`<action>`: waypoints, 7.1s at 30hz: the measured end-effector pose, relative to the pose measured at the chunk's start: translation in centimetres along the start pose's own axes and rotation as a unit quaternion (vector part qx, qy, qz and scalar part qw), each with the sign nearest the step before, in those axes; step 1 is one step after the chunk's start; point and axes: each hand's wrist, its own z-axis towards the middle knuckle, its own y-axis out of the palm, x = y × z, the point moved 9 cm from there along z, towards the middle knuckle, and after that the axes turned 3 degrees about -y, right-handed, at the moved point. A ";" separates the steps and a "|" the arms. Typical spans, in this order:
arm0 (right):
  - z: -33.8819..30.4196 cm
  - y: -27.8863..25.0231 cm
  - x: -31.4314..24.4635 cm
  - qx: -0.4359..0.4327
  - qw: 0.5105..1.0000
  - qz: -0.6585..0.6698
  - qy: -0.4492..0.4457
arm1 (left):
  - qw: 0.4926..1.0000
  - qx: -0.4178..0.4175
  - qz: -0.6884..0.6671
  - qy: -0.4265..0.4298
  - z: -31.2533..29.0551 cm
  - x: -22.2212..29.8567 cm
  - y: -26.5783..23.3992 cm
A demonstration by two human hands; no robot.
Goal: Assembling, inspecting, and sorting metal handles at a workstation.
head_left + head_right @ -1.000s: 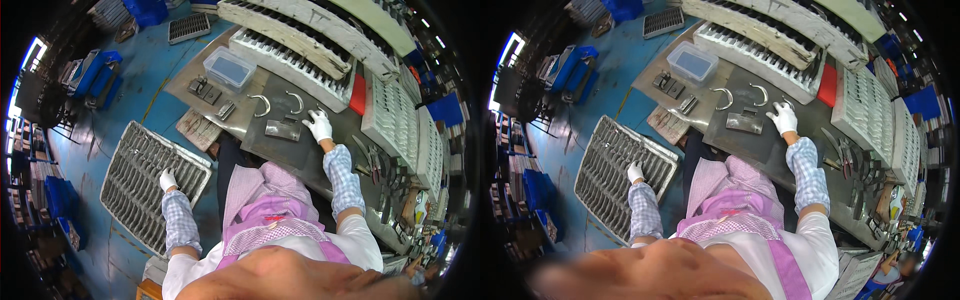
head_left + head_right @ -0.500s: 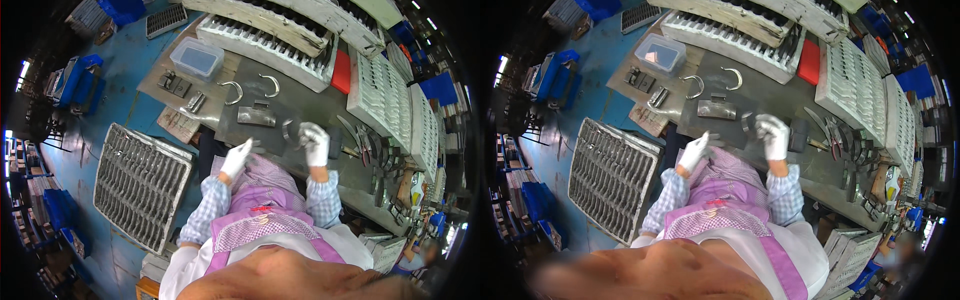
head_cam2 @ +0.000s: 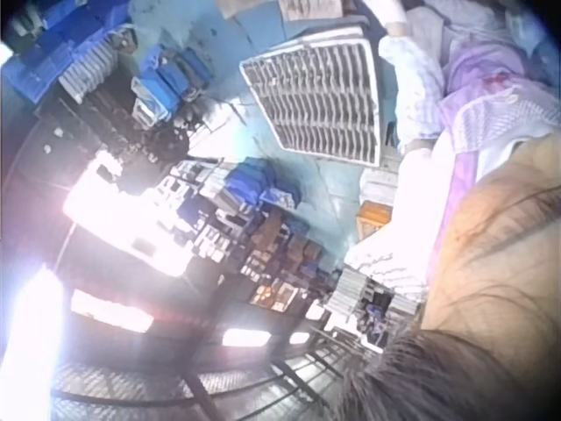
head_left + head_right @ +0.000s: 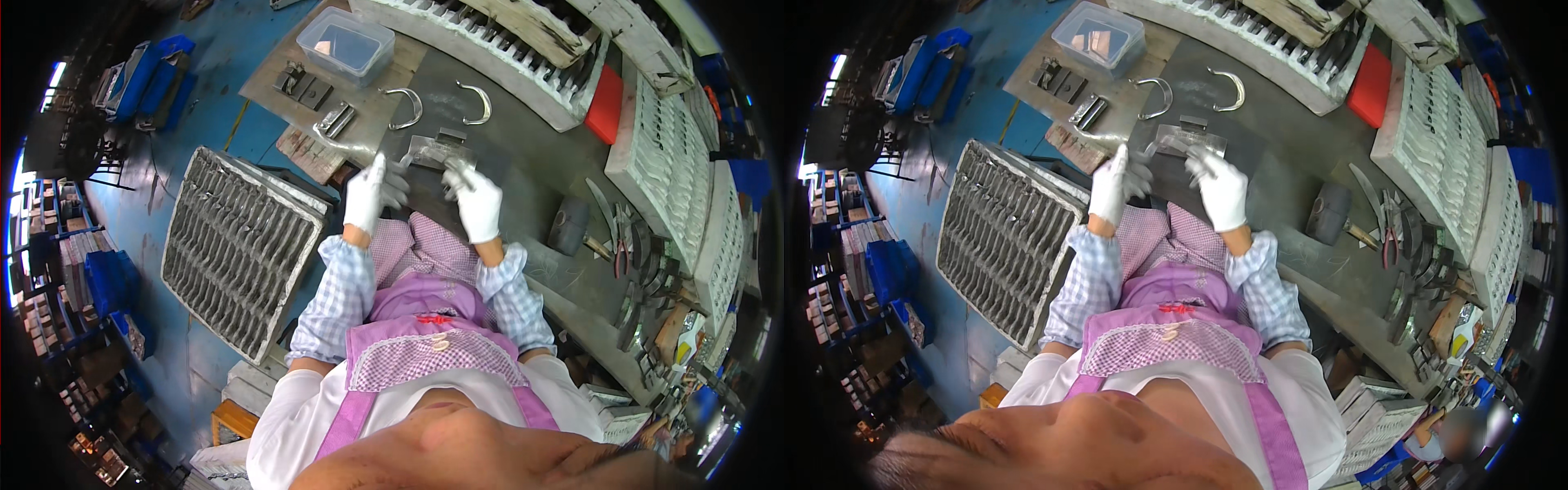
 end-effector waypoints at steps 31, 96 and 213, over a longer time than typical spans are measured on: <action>-4.3 1.8 -3.7 -0.060 0.880 -0.324 -0.342 | 0.981 0.039 0.028 0.186 -2.0 -3.0 3.0; 1.0 -0.6 2.7 0.023 0.985 0.080 0.151 | 0.986 0.110 0.095 0.085 2.0 0.8 -1.6; -3.6 5.2 -7.1 -0.145 0.905 -0.235 -0.324 | 0.935 0.139 0.127 0.299 -4.7 -2.7 -5.3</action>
